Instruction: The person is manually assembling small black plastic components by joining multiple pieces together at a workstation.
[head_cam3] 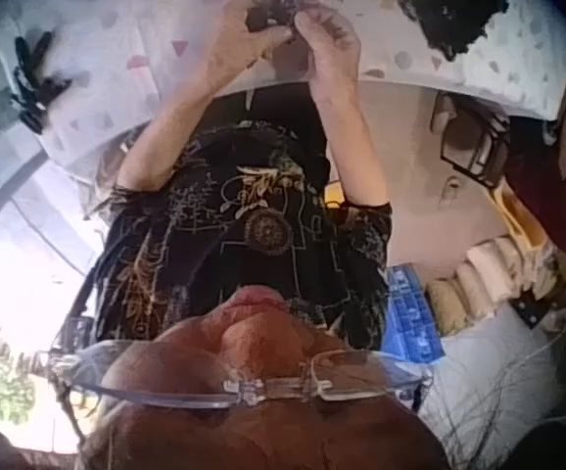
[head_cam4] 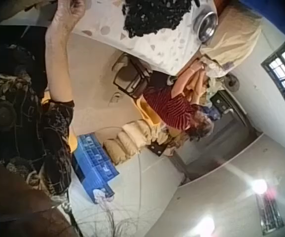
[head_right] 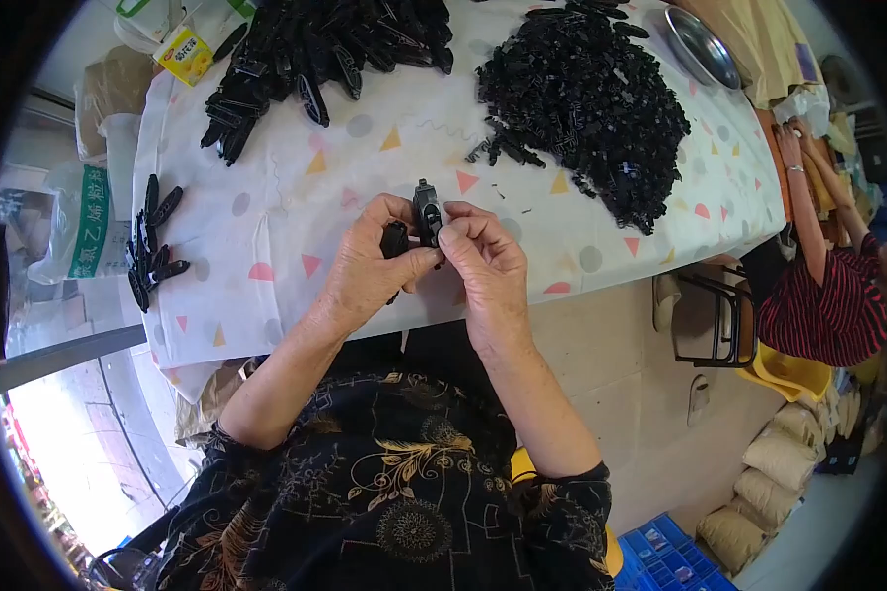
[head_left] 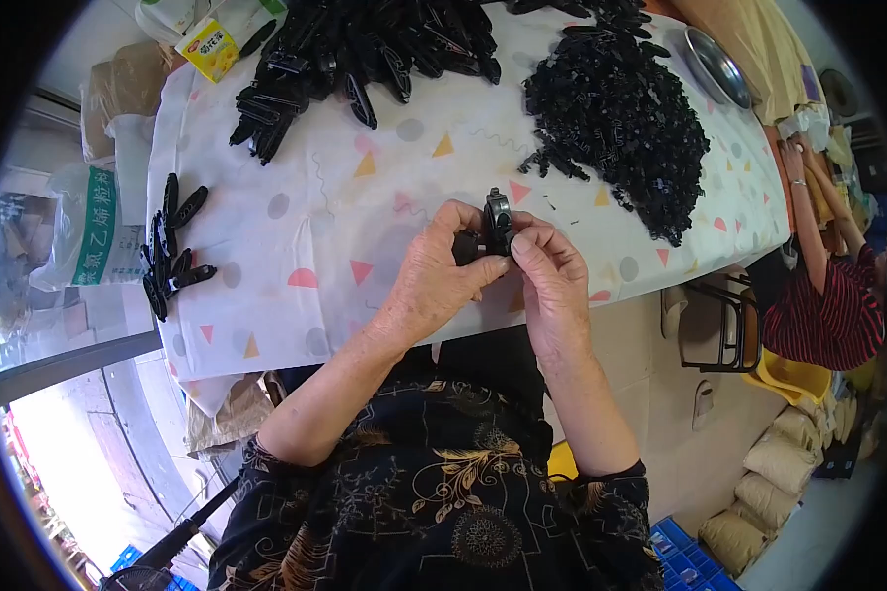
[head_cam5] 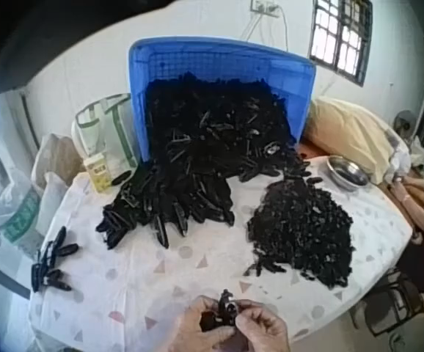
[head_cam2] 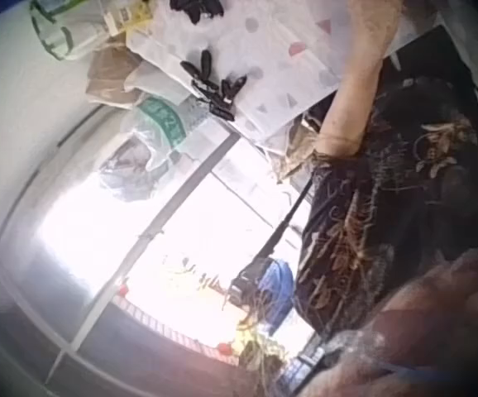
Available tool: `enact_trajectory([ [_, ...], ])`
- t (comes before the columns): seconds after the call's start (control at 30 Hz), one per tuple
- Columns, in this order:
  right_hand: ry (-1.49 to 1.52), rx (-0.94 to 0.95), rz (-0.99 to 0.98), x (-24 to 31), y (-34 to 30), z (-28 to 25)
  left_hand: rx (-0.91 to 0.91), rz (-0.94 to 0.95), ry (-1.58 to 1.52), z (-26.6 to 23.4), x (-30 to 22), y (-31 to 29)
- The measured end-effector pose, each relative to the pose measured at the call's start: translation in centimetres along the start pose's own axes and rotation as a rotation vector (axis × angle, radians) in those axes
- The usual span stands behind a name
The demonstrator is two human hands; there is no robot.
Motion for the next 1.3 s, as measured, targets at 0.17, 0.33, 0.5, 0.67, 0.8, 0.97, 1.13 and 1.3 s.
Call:
enact_trajectory([
  [0.17,-0.030,-0.100,-0.074,0.2,0.0,0.9,-0.052,0.079,-0.035,0.1,0.0,0.0],
  [0.33,0.081,-0.142,-0.024,-0.7,0.4,1.2,-0.105,0.073,-0.073,0.0,0.8,0.1],
  [0.5,-0.123,-0.080,-0.141,0.1,0.8,2.4,-0.234,0.411,0.165,-1.2,-0.2,-0.1],
  [0.67,-0.142,0.030,-0.071,0.4,1.3,2.8,-0.109,-0.022,-0.201,-1.3,0.7,-0.2],
  [0.8,-0.032,0.032,-0.023,0.1,1.5,3.1,-0.163,0.141,-0.062,-1.5,1.4,-0.1],
  [0.97,-0.081,-0.010,-0.045,-0.2,0.9,2.7,-0.154,0.181,0.002,-1.4,1.0,-0.5],
  [1.13,-0.190,0.071,-0.009,0.0,1.1,3.2,-0.170,0.268,0.102,-1.7,0.6,-1.3],
  [1.3,-0.452,0.240,0.053,1.4,1.9,3.5,-0.224,0.315,0.111,-1.9,-1.8,-1.8],
])
Point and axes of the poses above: each hand's wrist, its own y-axis towards the middle knuckle, its own z-axis out of the palm, x = y × z, the point moved 6 cm from there along y, towards the middle knuckle, and after that the axes turned 3 degrees about -y, right-handed, at the moved point
